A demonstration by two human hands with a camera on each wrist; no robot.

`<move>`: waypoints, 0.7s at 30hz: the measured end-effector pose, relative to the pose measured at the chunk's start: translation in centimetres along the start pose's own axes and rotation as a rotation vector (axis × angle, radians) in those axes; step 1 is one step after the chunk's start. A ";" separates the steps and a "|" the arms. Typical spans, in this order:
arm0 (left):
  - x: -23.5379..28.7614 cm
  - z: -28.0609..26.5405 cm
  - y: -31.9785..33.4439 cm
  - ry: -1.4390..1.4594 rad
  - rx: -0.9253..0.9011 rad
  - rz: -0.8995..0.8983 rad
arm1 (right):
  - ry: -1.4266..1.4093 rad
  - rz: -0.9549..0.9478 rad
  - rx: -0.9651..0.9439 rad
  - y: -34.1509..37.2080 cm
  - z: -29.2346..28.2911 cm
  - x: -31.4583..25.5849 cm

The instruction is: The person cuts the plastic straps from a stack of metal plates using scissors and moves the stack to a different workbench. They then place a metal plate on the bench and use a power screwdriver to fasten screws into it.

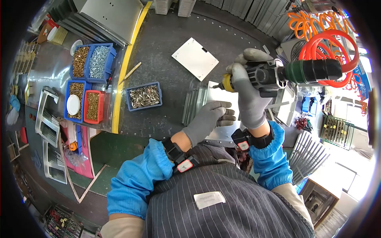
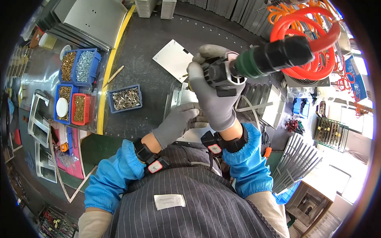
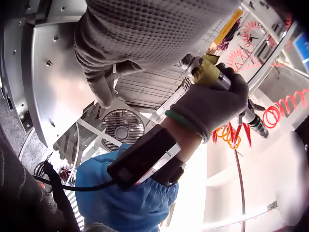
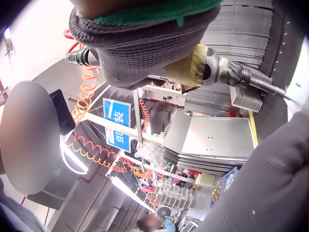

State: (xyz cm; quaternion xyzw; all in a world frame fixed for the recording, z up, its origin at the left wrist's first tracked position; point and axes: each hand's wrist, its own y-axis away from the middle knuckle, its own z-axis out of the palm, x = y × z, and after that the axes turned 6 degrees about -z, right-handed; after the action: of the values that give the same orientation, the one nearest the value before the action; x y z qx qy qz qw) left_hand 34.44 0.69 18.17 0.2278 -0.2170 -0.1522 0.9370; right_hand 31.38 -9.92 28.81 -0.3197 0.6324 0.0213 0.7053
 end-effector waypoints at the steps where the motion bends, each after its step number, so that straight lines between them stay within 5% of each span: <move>1: 0.0 0.1 0.0 -0.018 0.014 -0.006 | 0.010 0.003 -0.021 0.1 0.1 -0.1; 12: -0.1 0.6 0.2 -0.106 0.055 0.039 | -0.027 -0.055 -0.049 -0.1 0.2 0.7; 19: 0.2 0.9 0.6 -0.004 0.079 0.084 | -0.073 -0.022 0.017 -0.1 -2.5 -4.9; 21: 1.1 1.2 1.8 -0.038 0.094 0.082 | -0.313 0.016 0.055 0.2 -4.5 -5.3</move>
State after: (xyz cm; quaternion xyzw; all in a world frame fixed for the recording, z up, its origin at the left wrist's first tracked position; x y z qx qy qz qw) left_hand 35.14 1.31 20.41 0.2593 -0.2508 -0.1075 0.9264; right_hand 26.29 -9.89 33.58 -0.2881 0.5176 0.0592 0.8035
